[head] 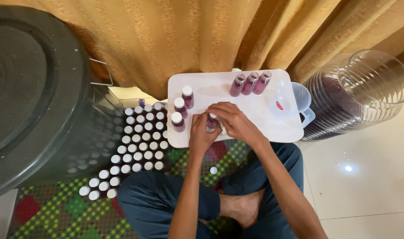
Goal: Capping small purple bottles with white caps and arranging them on a tray and the floor.
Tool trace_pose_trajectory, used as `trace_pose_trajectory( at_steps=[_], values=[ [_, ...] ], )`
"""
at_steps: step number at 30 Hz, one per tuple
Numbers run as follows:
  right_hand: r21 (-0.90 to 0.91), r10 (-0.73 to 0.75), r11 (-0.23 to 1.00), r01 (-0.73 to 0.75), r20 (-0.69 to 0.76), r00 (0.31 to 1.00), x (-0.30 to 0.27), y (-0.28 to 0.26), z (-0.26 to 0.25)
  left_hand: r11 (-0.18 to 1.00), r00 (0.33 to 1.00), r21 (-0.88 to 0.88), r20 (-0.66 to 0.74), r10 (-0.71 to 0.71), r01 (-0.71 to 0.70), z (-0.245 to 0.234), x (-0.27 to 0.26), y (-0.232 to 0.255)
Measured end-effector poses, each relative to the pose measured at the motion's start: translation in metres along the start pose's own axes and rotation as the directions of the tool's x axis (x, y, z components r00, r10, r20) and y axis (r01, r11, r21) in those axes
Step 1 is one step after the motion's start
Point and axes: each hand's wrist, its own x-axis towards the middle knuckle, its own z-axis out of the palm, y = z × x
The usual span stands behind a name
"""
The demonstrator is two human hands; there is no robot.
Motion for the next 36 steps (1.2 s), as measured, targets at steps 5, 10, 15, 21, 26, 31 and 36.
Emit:
trace_pose_trajectory(
  at_steps=[5,10,15,21,26,31,36],
  values=[
    [-0.169,0.015,0.985,-0.023,-0.051,0.999,-0.002,0.014,0.008,1.0,1.0,-0.022,-0.019,0.017,-0.018,-0.007,0.003,0.014],
    [-0.157,0.087,0.982,-0.104,-0.107,0.99,-0.007,0.015,0.02,1.0,1.0,-0.028,-0.029,0.011,-0.011,-0.007,0.003,0.012],
    [-0.086,0.206,0.969,-0.229,-0.219,0.954,-0.014,0.008,0.034,1.0,1.0,-0.006,-0.029,0.003,-0.004,-0.007,0.002,0.016],
    [-0.06,0.232,0.962,-0.266,-0.336,0.913,-0.011,-0.006,0.041,0.999,0.998,0.048,-0.049,0.028,-0.026,-0.001,-0.002,0.008],
    [-0.079,0.241,0.954,-0.29,-0.373,0.896,-0.01,-0.01,0.045,1.0,0.999,0.019,-0.046,0.012,-0.011,-0.005,-0.001,0.014],
    [-0.005,0.315,0.941,-0.338,-0.35,0.882,-0.01,-0.009,0.046,1.0,0.998,0.02,-0.064,-0.004,0.005,0.003,-0.004,0.006],
    [0.24,0.441,0.887,-0.396,-0.181,0.879,-0.007,0.007,0.048,0.992,0.978,0.087,-0.179,0.104,-0.09,-0.01,0.003,0.026]
  ],
)
